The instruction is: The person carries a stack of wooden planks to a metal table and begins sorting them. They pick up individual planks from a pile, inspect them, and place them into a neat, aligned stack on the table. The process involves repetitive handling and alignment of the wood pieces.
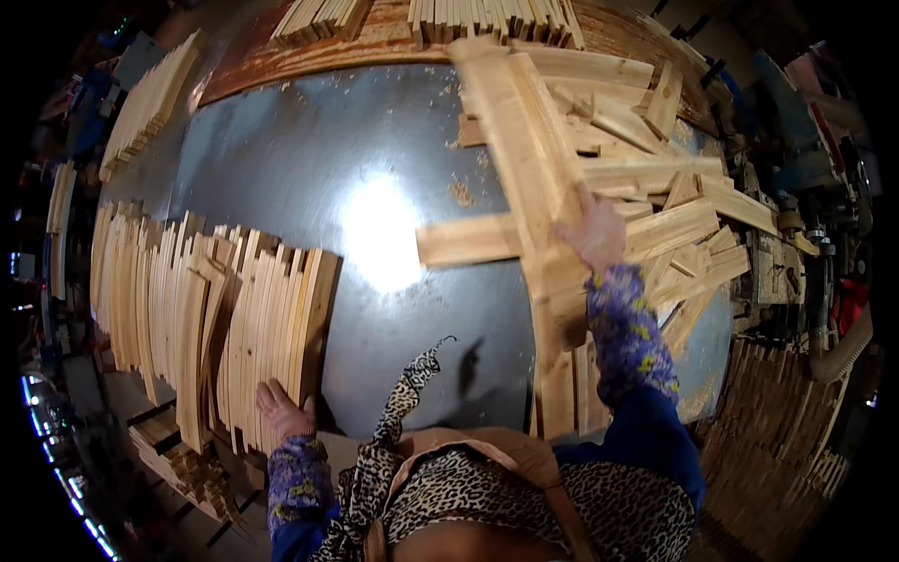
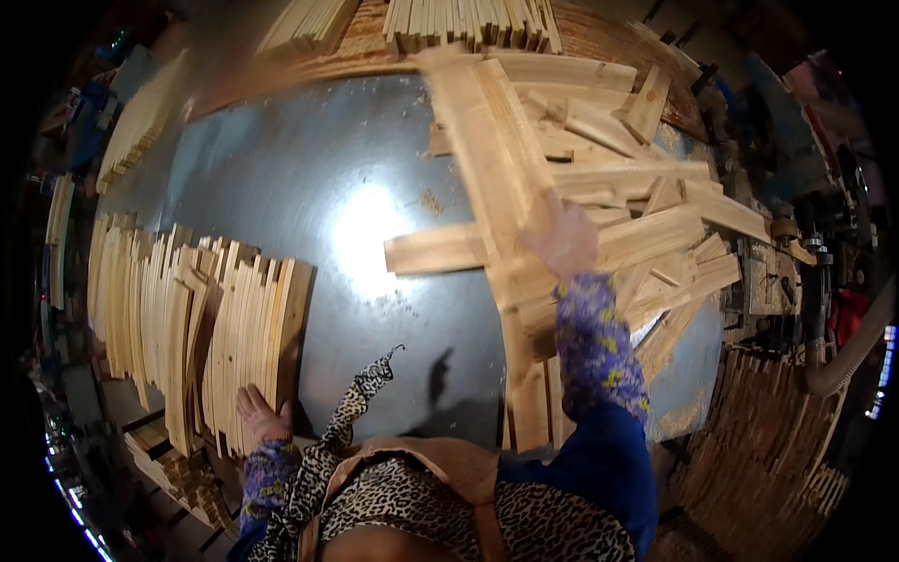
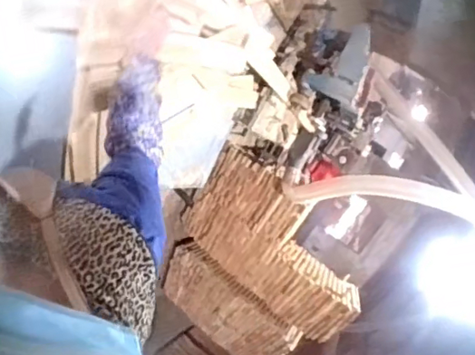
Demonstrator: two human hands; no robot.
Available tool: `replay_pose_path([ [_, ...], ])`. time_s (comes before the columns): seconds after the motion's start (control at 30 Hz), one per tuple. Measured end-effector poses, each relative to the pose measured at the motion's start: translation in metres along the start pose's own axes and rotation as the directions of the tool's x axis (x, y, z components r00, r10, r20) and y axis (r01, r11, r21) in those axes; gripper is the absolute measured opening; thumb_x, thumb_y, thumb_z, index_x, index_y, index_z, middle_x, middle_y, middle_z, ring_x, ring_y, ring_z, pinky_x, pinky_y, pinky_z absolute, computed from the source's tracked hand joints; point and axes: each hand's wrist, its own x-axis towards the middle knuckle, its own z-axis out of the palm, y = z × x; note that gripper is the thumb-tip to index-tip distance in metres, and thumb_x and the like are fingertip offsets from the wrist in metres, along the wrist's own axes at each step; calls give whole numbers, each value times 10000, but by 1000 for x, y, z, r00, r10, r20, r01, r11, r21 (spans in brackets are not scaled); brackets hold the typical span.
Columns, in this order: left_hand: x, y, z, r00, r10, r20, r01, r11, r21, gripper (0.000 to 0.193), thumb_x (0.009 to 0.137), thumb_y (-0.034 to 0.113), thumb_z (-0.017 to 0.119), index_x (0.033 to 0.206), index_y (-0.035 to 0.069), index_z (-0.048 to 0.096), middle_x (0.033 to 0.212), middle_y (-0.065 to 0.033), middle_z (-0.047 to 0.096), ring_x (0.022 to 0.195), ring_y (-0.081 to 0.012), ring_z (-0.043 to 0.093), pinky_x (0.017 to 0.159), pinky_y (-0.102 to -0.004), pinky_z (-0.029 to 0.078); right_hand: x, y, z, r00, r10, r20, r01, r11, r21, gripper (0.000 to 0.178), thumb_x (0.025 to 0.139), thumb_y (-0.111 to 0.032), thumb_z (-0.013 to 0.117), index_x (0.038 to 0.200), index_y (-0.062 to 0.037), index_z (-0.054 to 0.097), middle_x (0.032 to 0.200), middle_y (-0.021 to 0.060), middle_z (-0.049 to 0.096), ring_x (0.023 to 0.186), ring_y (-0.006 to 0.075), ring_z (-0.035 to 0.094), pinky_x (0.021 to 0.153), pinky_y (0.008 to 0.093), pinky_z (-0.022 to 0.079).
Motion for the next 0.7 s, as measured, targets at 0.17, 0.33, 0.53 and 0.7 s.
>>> replay_pose_path([
  [0.17, 1, 1, -5, 992, 80, -102, -78, 997, 22, 1073, 806, 397, 919, 1618, 4, 338, 1620, -300, 395, 1519, -504, 354, 1279, -616, 277, -141, 19, 37, 995, -100, -9, 99, 993, -61, 846, 860, -530, 812, 1557, -143, 528, 1541, 299, 519, 1436, 471, 495, 1146, 528, 474],
  [0.33, 3, 10, -12, 999, 17, -33, -18, 1000, -4, 1080, 816, 455, 905, 1628, 34, 331, 1633, -283, 380, 1539, -472, 339, 1287, -599, 262, -191, 3, 46, 991, -122, -49, 123, 992, 3, 771, 886, -486, 783, 1517, -104, 558, 1524, 280, 535, 1427, 456, 494, 1174, 535, 431],
  [0.53, 4, 14, -25, 998, 2, -57, -1, 1000, 9, 993, 835, 492, 838, 1587, 7, 408, 1590, -295, 437, 1523, -457, 362, 1284, -567, 259, -127, -128, 78, 940, -341, 11, 338, 927, -163, 661, 888, -336, 734, 1465, -73, 545, 1436, 215, 583, 1391, 390, 501, 1170, 507, 395],
  [0.7, 1, 5, -39, 993, 72, -95, -86, 983, -163, 848, 811, 480, 823, 1459, 21, 527, 1414, -257, 528, 1358, -440, 481, 1192, -567, 342, -112, -195, 97, 979, -76, 187, 91, 993, -69, 383, 977, -186, 630, 1330, -43, 585, 1268, 237, 703, 1201, 395, 677, 1021, 485, 557],
])
